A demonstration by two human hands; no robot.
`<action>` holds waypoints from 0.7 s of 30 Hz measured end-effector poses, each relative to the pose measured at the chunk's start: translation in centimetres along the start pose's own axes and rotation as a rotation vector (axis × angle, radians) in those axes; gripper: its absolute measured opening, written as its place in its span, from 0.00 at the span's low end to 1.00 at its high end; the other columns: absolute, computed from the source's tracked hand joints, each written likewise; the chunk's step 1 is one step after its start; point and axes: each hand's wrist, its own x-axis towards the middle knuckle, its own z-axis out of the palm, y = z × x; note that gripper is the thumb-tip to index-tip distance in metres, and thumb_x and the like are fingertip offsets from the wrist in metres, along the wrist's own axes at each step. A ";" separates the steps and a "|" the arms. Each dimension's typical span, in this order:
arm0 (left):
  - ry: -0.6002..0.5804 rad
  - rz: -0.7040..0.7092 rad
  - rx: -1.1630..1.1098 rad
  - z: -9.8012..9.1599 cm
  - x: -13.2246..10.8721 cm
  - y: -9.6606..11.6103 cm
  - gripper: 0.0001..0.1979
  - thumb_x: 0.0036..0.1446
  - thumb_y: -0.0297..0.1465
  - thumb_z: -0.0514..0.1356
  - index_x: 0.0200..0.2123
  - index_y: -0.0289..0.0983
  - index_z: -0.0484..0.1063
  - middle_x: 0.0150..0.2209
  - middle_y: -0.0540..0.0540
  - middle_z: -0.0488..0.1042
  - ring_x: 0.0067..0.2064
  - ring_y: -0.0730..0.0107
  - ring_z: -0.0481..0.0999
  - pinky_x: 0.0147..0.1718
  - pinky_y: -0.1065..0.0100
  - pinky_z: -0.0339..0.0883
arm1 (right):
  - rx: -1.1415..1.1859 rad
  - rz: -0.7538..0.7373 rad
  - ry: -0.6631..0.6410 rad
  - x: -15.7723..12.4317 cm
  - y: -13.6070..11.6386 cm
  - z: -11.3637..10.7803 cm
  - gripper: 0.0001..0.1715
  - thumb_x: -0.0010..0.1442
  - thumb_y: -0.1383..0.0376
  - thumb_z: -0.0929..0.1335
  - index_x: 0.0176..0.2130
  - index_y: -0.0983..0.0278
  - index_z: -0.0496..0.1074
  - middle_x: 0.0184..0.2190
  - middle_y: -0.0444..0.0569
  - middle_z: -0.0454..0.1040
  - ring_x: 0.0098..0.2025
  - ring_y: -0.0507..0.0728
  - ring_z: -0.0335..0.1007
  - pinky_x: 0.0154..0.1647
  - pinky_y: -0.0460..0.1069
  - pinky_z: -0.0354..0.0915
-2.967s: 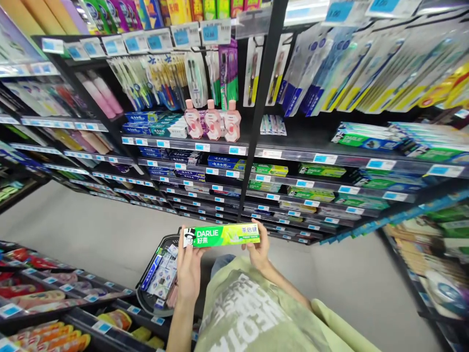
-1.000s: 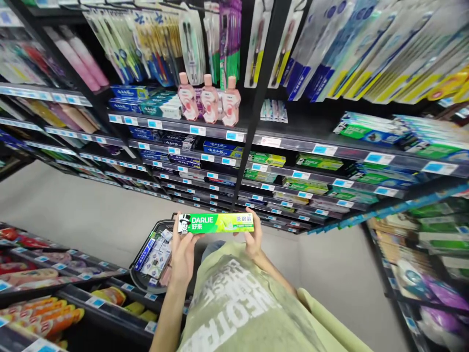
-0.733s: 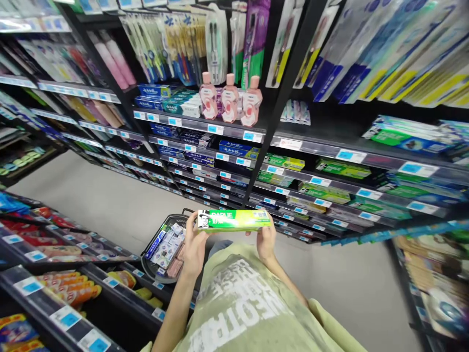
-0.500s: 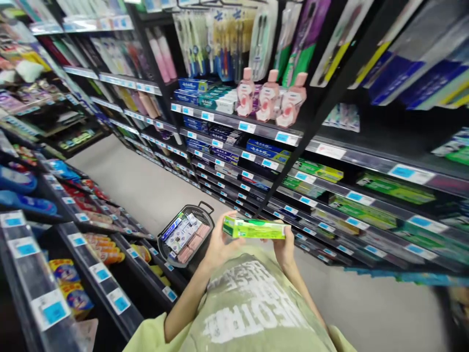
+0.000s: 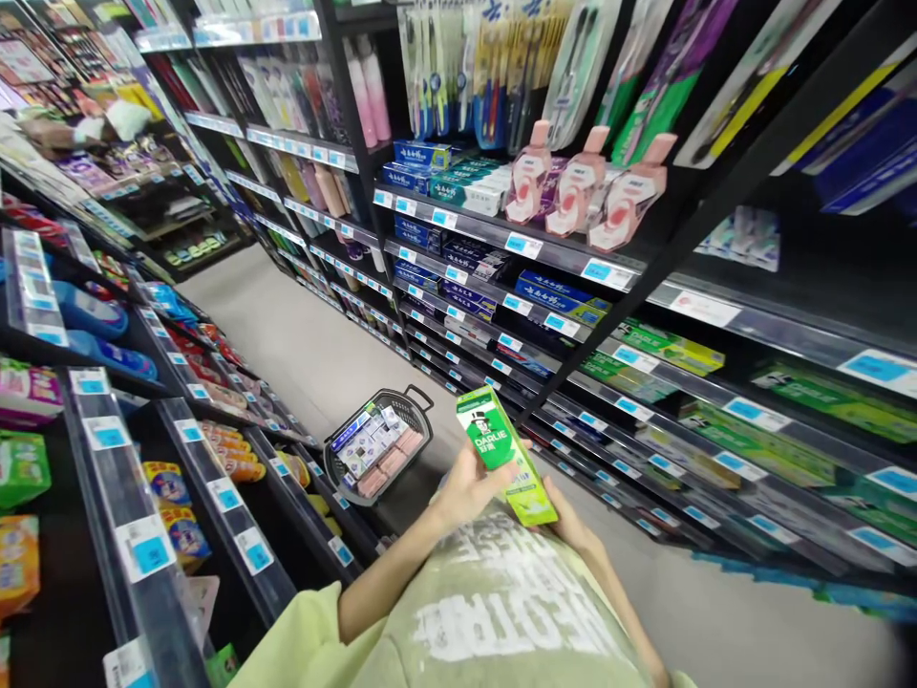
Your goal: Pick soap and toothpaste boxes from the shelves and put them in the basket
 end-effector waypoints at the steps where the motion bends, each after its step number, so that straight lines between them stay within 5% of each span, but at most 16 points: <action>1: -0.030 -0.008 0.002 0.0 0.0 -0.2 0.23 0.56 0.38 0.69 0.52 0.36 0.71 0.55 0.36 0.78 0.52 0.53 0.79 0.52 0.54 0.72 | 0.031 0.037 -0.031 0.0 -0.2 0.1 0.42 0.56 0.30 0.61 0.22 0.63 0.73 0.13 0.45 0.65 0.15 0.51 0.55 0.19 0.49 0.54; 7: 0.016 -0.037 0.001 -0.1 0.4 -0.9 0.19 0.52 0.38 0.72 0.43 0.33 0.76 0.44 0.38 0.82 0.46 0.54 0.81 0.50 0.56 0.73 | 0.143 -0.062 -0.098 -0.1 -0.9 0.0 0.47 0.47 0.24 0.56 0.25 0.61 0.73 0.05 0.40 0.52 0.11 0.53 0.50 0.17 0.49 0.52; 15: 0.157 -0.017 0.049 -0.3 0.7 -0.5 0.21 0.50 0.41 0.73 0.41 0.34 0.75 0.42 0.41 0.81 0.45 0.58 0.79 0.48 0.59 0.72 | 0.109 -0.048 -0.148 0.3 -1.4 0.2 0.45 0.46 0.25 0.57 0.30 0.60 0.73 0.05 0.39 0.55 0.11 0.54 0.51 0.16 0.50 0.56; 21: 0.134 0.004 0.002 -1.1 0.8 -1.1 0.21 0.57 0.46 0.66 0.47 0.38 0.74 0.46 0.40 0.81 0.49 0.55 0.79 0.50 0.58 0.71 | -0.111 -0.177 0.109 -0.6 -3.3 1.3 0.38 0.52 0.30 0.64 0.38 0.58 0.77 0.12 0.44 0.67 0.18 0.58 0.63 0.19 0.53 0.64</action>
